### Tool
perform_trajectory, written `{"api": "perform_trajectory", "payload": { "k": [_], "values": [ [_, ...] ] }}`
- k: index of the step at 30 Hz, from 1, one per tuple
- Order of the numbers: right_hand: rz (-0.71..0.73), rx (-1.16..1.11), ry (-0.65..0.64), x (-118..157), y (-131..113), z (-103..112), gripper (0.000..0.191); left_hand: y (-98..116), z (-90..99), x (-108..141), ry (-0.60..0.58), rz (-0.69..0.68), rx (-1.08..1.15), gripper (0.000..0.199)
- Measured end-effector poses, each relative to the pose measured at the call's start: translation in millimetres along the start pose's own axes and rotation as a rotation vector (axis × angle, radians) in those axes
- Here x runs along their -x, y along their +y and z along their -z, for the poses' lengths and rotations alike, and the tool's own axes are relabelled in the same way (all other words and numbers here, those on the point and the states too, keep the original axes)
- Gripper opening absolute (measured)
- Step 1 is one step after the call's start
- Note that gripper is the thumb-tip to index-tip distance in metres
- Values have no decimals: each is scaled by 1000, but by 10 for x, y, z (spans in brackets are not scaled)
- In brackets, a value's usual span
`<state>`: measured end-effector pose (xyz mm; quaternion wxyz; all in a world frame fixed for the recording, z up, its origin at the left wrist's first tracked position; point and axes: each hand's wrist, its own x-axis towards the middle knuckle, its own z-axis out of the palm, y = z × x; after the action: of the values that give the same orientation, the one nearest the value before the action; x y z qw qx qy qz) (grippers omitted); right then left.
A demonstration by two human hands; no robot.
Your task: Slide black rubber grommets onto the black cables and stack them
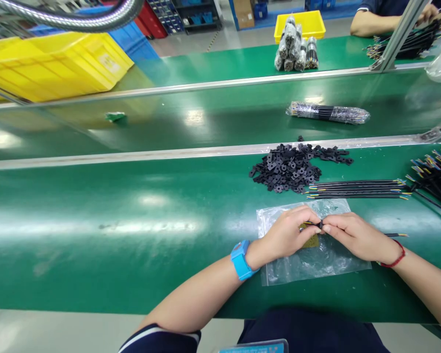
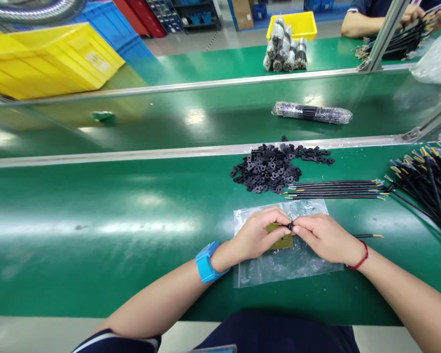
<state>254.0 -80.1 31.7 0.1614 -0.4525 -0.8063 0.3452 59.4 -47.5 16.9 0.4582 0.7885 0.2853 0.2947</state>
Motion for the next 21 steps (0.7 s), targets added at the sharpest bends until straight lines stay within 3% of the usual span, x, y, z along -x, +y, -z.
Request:
{"api": "perform_trajectory", "payload": {
  "k": [4, 6, 9, 12, 14, 15, 17, 19, 21],
  "values": [
    [16, 146, 63, -22, -12, 7, 30, -46, 1, -30, 30, -3, 4, 8],
    [49, 272, 177, 22, 40, 100, 24, -106, 51, -61, 39, -2, 38, 19],
    [-3, 547, 565, 219, 236, 410, 22, -245, 195, -118, 192, 68, -10, 27],
    [-266, 797, 881, 482, 474, 778, 32, -359, 345, -163, 378, 163, -194, 17],
    [-407, 807, 899, 579, 541, 899, 37, -364, 380, -181, 392, 194, -240, 14],
    [-406, 785, 873, 581, 529, 896, 36, -341, 369, -185, 367, 205, -213, 13],
    [-256, 746, 781, 491, 423, 763, 28, -253, 293, -176, 267, 231, -59, 13],
    [-38, 738, 644, 320, 250, 525, 20, -137, 175, -142, 155, 263, 159, 17],
    [91, 750, 516, 157, 69, 282, 19, -28, 56, -92, 78, 294, 361, 23]
  ]
}}
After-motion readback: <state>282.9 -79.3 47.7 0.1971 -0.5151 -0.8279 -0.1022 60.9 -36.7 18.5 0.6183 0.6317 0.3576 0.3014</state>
